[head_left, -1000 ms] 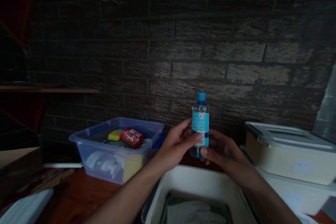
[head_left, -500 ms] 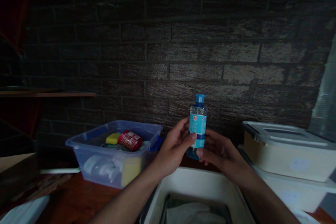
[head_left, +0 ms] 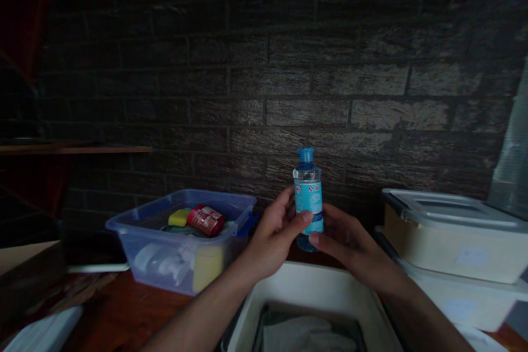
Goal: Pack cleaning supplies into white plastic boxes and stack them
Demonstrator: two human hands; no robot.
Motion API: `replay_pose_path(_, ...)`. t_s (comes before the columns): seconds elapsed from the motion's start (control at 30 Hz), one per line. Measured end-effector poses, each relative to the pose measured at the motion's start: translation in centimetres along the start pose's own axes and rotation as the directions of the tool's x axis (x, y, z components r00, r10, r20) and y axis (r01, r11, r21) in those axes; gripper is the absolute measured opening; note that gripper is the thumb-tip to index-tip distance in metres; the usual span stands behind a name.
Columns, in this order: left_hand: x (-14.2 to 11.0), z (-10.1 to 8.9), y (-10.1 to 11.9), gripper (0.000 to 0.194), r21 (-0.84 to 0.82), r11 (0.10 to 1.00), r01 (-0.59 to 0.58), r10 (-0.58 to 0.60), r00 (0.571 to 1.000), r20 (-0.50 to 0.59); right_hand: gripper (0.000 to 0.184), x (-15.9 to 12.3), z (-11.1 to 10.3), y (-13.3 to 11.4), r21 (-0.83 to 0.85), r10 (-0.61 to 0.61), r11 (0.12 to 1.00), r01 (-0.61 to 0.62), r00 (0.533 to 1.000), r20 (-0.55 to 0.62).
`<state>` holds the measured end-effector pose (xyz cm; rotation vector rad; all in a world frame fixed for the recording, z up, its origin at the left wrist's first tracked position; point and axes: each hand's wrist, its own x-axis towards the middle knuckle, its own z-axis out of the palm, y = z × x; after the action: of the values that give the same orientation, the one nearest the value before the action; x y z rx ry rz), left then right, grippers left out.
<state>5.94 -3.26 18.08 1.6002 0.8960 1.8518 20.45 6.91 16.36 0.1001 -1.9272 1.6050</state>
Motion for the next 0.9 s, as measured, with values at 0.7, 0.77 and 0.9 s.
replay_pose_path(0.7,0.4,-0.89,0.07,0.04,-0.041,0.996,0.076,-0.075,0.997,0.037,0.042,-0.05,-0.23,-0.26,-0.066,0.073,0.995,-0.074,0.997,-0.006)
replay_pose_path(0.77,0.48,-0.85,0.24,0.039,0.016,0.998,0.053,-0.053,0.998,0.013,0.042,-0.16,-0.13,-0.2,-0.085,0.081,0.993,-0.083,0.996,-0.03)
replay_pose_path(0.9,0.65,-0.93,0.27,0.039,0.049,0.995,0.09,-0.091,0.996,0.02,0.046,-0.32,-0.12,-0.01,-0.11,0.104,0.988,-0.11,0.993,-0.06)
